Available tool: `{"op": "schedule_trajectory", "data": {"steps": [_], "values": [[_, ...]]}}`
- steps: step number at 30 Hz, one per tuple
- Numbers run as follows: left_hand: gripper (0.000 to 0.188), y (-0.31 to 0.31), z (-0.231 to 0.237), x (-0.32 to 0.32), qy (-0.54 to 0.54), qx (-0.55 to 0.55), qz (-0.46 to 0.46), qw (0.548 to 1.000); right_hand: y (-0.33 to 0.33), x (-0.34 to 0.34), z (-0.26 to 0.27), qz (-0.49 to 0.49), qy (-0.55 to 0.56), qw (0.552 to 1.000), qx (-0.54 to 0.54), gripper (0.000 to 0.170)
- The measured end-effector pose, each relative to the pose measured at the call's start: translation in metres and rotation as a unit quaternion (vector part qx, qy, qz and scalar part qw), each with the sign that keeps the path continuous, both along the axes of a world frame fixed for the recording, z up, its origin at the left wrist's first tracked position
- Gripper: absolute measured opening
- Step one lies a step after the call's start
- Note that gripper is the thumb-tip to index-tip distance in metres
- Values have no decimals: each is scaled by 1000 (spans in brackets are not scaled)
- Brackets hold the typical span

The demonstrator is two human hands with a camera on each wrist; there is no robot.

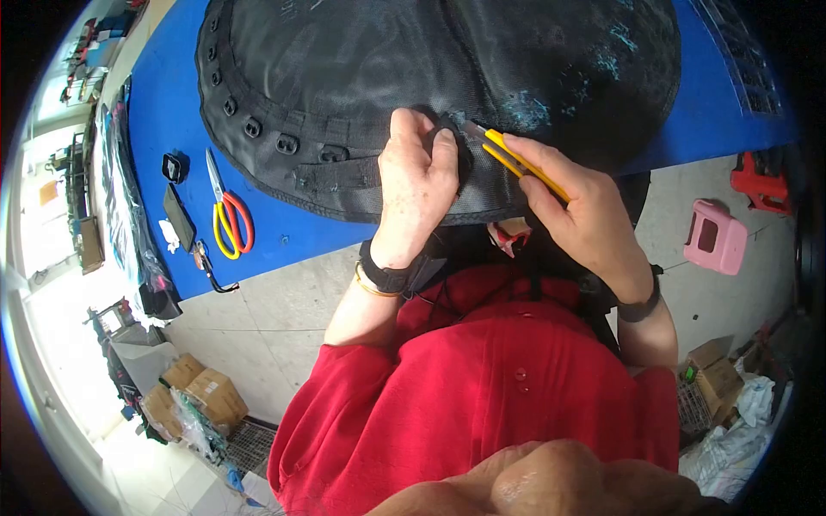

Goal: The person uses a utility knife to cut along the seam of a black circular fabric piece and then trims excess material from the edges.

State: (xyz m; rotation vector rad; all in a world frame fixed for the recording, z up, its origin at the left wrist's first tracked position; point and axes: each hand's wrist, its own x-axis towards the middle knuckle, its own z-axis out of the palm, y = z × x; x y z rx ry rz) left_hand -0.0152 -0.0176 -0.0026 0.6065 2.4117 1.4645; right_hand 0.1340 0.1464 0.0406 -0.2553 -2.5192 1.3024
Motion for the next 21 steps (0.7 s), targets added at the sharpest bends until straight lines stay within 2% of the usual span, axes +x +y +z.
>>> {"op": "schedule_trajectory", "data": {"steps": [8, 17, 21], "values": [[19, -2, -1, 0, -3, 6, -1, 1000, -2, -8, -5, 0, 11, 1000, 21, 41], [20, -1, -1, -1, -4, -1, 1, 1000, 0, -1, 8, 14, -56, 998, -13, 41], [20, 0, -1, -1, -1, -7, 0, 1000, 1, 3, 16, 14, -79, 996, 26, 40]]}}
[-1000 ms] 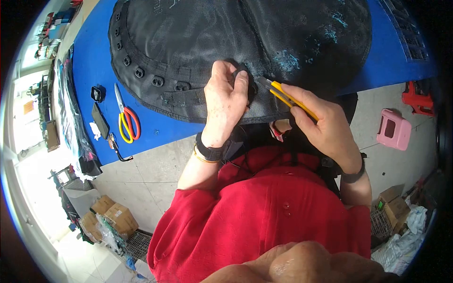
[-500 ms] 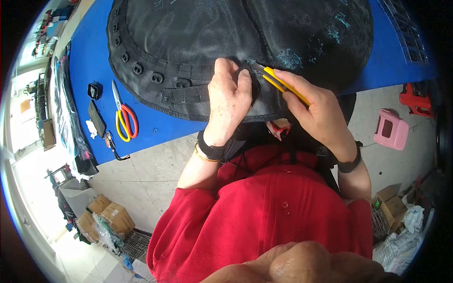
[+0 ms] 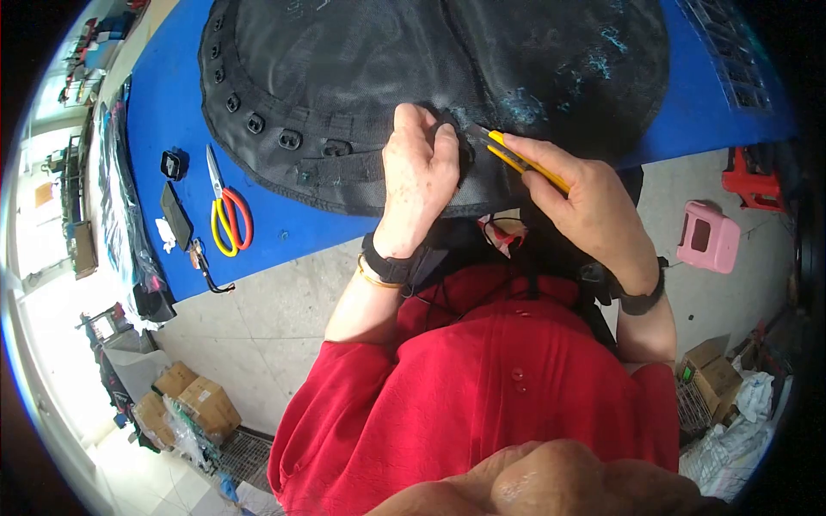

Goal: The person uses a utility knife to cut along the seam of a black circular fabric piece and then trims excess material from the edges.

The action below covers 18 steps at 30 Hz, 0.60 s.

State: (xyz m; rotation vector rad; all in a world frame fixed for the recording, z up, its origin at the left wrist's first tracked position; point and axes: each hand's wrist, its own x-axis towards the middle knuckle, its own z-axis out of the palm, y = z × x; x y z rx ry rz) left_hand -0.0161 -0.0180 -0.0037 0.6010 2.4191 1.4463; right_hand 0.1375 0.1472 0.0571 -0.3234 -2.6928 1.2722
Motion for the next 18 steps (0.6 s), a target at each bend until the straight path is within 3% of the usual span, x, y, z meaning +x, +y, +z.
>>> {"op": "schedule_trajectory", "data": {"steps": [12, 18], "values": [[18, 1, -2, 0, -23, 48, 8, 999, -8, 14, 5, -6, -2, 999, 35, 40], [15, 4, 16, 6, -102, 88, 20, 991, -8, 15, 6, 2, 5, 999, 33, 39]]}}
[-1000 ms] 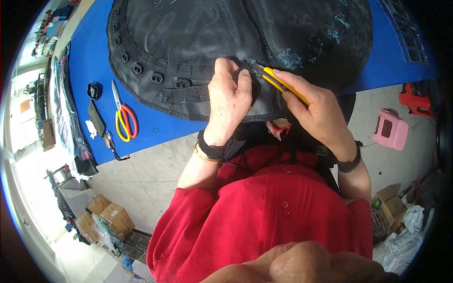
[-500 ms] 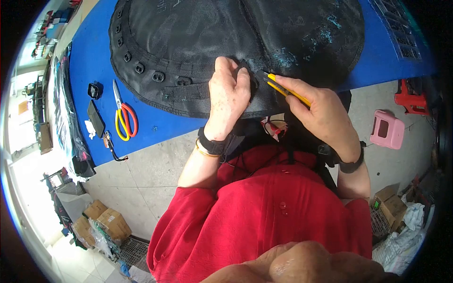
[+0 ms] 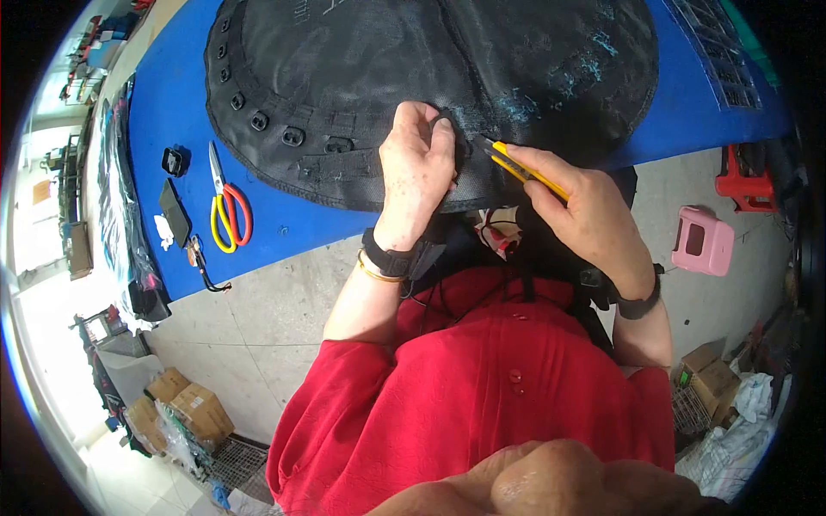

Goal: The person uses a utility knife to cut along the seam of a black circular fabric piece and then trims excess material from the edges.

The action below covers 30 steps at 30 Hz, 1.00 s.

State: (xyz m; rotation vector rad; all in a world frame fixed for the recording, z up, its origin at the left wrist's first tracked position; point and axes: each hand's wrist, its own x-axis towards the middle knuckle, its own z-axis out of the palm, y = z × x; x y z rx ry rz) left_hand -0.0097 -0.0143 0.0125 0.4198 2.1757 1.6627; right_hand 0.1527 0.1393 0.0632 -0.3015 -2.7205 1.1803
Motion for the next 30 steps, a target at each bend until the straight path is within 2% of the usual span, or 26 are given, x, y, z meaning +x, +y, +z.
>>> {"op": "schedule_trajectory", "data": {"steps": [3, 8, 15, 23, 30], "values": [[15, 0, 2, 1, -15, 10, 5, 1000, 0, -2, 4, 1, 11, 1000, 12, 38], [16, -1, -12, -3, 55, -25, 7, 998, -2, -16, 3, -9, 72, 997, 26, 37], [17, -2, -21, -5, 113, -48, 4, 992, -3, -33, -5, -8, 61, 998, 32, 38], [17, -2, -21, -3, 112, -42, 3, 993, -3, -39, -12, -4, 76, 996, 43, 37], [16, -3, -25, -6, 124, -42, 1, 991, 1, -35, -6, 5, 41, 998, 45, 36]]}}
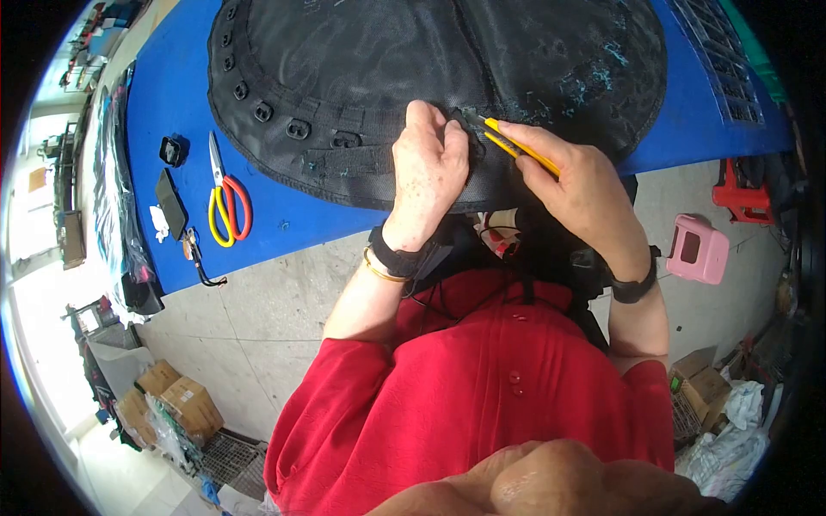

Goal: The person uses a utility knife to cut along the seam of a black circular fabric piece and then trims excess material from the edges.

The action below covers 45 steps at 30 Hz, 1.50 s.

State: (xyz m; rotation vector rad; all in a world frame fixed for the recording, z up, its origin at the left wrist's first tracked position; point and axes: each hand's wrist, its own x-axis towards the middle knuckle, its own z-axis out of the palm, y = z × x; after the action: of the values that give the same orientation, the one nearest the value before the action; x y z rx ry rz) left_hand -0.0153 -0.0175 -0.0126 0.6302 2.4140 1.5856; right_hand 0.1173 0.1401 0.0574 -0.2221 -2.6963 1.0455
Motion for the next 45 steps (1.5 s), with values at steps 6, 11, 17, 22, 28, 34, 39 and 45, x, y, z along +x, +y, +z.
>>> {"op": "schedule_trajectory", "data": {"steps": [6, 11, 17, 22, 28, 34, 39, 45], "values": [[17, 1, -4, 0, 15, 0, 5, 1000, 2, 13, 9, 1, -34, 999, 13, 35], [13, 1, -6, 4, 20, 58, 10, 998, 0, 27, 12, 0, -47, 999, 10, 35], [8, -2, -10, 4, 95, 16, -28, 995, -3, 36, 6, -14, -52, 998, -17, 36], [30, 2, 24, 18, 144, -53, -22, 988, -4, 38, -5, -18, -6, 1000, -7, 36], [26, 1, 20, 14, 144, -83, -17, 986, -2, 37, 1, -28, -53, 998, -33, 36], [23, -3, 4, 4, 69, -68, -31, 995, -3, 38, 2, -34, -62, 996, -60, 36], [22, -6, 3, 0, 19, -44, -43, 998, -2, 37, 0, -22, -31, 995, -90, 38], [23, -7, 1, 0, -6, -35, -45, 998, -6, 27, -1, -23, 21, 995, -94, 38]]}}
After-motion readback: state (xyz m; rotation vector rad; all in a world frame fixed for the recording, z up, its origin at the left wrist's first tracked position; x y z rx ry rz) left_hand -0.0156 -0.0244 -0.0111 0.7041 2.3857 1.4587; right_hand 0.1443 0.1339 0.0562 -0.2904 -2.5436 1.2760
